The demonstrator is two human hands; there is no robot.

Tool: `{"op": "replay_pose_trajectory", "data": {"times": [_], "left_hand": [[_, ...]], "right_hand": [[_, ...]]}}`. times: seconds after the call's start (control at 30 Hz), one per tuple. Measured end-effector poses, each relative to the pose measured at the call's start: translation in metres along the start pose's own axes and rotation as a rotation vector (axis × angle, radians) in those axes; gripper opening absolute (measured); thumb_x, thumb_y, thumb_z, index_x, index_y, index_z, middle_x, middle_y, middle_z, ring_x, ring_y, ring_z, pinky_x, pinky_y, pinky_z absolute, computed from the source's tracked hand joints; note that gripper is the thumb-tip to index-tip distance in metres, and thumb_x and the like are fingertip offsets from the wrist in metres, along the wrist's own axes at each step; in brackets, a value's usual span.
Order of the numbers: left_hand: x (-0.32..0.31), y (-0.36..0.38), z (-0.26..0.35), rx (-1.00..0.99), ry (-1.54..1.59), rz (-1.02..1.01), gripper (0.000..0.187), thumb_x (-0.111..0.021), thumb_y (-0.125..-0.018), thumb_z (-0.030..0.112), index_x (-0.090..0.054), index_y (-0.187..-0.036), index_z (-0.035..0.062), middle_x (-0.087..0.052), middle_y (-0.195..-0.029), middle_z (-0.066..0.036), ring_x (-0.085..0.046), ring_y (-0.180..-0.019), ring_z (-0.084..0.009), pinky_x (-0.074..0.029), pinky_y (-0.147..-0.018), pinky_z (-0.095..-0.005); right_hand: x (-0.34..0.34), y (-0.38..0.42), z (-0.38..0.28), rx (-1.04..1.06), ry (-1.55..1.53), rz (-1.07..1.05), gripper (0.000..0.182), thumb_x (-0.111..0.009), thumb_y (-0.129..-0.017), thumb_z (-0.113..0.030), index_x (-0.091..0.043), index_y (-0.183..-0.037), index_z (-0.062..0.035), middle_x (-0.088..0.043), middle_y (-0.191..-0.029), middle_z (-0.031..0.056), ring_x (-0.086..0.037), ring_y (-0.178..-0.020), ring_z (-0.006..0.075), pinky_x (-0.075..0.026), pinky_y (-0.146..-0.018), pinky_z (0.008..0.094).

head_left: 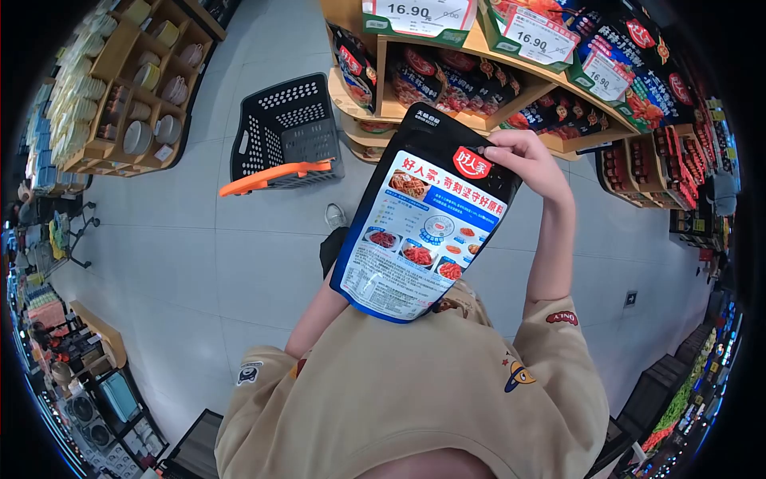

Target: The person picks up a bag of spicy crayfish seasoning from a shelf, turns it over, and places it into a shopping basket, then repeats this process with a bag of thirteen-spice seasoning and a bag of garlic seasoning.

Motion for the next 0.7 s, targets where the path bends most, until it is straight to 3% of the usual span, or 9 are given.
{"op": "replay_pose_trajectory", "data": {"times": [0.17,0.2,0.23,0.3,0.37,0.4,0.47,0.6,0.7], "left_hand": [[0.036,0.009,0.048,-0.025,-0.117,0.141,0.049,-0.028,-0.09,0.038,-0.032,-0.129,0.0075,-0.039,-0.126,-0.011,-0.046,-0.107,-0.0183,-0.037,-0.088,-0.0298],[0.046,0.015,0.062,-0.084,-0.184,0.191,0.049,-0.028,-0.09,0.038,-0.032,-0.129,0.0075,-0.039,-0.126,-0.011,-0.046,-0.107,-0.0182,-0.037,-0.088,-0.0298],[0.059,0.017,0.08,-0.2,-0.279,0.24,0.049,-0.028,-0.09,0.038,-0.032,-0.129,0.0075,-0.039,-0.126,-0.011,-0.046,-0.106,-0.0182,-0.037,-0.088,-0.0297],[0.09,0.028,0.117,-0.632,-0.469,0.35,0.037,-0.033,-0.09,0.028,-0.046,-0.115,0.0048,-0.051,-0.112,-0.009,-0.052,-0.097,-0.0157,-0.039,-0.083,-0.0279],[0.11,0.057,0.149,-0.979,-0.656,0.657,0.025,-0.043,-0.087,0.02,-0.05,-0.104,0.0029,-0.058,-0.097,-0.008,-0.053,-0.093,-0.0139,-0.041,-0.081,-0.0287],[0.122,0.069,0.163,-0.981,-0.637,0.677,0.025,-0.043,-0.087,0.02,-0.05,-0.104,0.0029,-0.058,-0.097,-0.008,-0.053,-0.093,-0.0139,-0.041,-0.081,-0.0287],[0.141,0.097,0.192,-1.136,-0.928,0.91,0.018,-0.049,-0.082,0.011,-0.053,-0.098,0.0014,-0.058,-0.088,-0.008,-0.055,-0.088,-0.0153,-0.041,-0.077,-0.0287],[0.175,0.121,0.24,-1.162,-1.198,1.138,0.016,-0.05,-0.08,0.009,-0.055,-0.093,0.0014,-0.058,-0.084,-0.009,-0.056,-0.084,-0.0197,-0.042,-0.074,-0.03],[0.202,0.117,0.271,-1.022,-1.395,1.2,0.015,-0.051,-0.078,0.01,-0.055,-0.09,0.0023,-0.058,-0.084,-0.009,-0.056,-0.083,-0.0232,-0.043,-0.072,-0.031]], "right_hand": [[-0.028,-0.02,-0.041,0.263,0.002,0.037,0.013,-0.056,-0.078,-0.009,-0.057,-0.073,0.0033,-0.053,-0.064,-0.0007,-0.046,-0.059,0.0047,-0.036,-0.052,0.0212],[-0.04,-0.022,-0.056,0.351,0.013,0.024,0.011,-0.057,-0.075,-0.006,-0.057,-0.07,0.0034,-0.056,-0.062,0.0037,-0.051,-0.056,0.0095,-0.037,-0.05,0.0235],[-0.052,-0.025,-0.072,0.459,0.075,-0.067,0.011,-0.058,-0.074,-0.007,-0.057,-0.07,0.0032,-0.057,-0.061,0.008,-0.053,-0.052,0.0162,-0.037,-0.048,0.0261],[-0.078,-0.04,-0.087,0.533,0.093,-0.194,0.011,-0.058,-0.074,-0.007,-0.057,-0.07,0.0026,-0.054,-0.057,0.009,-0.051,-0.048,0.0208,-0.037,-0.047,0.0277],[-0.097,-0.063,-0.09,0.498,0.112,-0.195,0.011,-0.059,-0.074,-0.008,-0.057,-0.07,0.0023,-0.054,-0.058,0.0092,-0.05,-0.049,0.0217,-0.037,-0.047,0.0279],[-0.105,-0.079,-0.09,0.472,0.139,-0.172,0.011,-0.059,-0.074,-0.008,-0.057,-0.071,0.002,-0.054,-0.059,0.0094,-0.05,-0.05,0.0225,-0.037,-0.047,0.0281],[-0.119,-0.113,-0.088,0.402,0.201,-0.12,0.012,-0.059,-0.073,-0.008,-0.056,-0.069,0.0027,-0.054,-0.059,0.01,-0.051,-0.05,0.0223,-0.037,-0.047,0.0282],[-0.138,-0.182,-0.073,0.199,0.388,0.043,0.012,-0.056,-0.077,-0.008,-0.056,-0.075,0.0037,-0.053,-0.061,0.0119,-0.048,-0.052,0.0234,-0.038,-0.051,0.029],[-0.156,-0.228,-0.049,0.121,0.431,0.111,0.013,-0.055,-0.078,-0.01,-0.055,-0.076,0.003,-0.052,-0.061,0.0124,-0.047,-0.052,0.0234,-0.038,-0.052,0.0292]]}}
Point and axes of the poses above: each hand's wrist, its own y-axis away from the middle knuckle, its own x-axis out of the back of the hand, z = x × y, the point moved 3 cm from there along -y, towards the middle knuckle
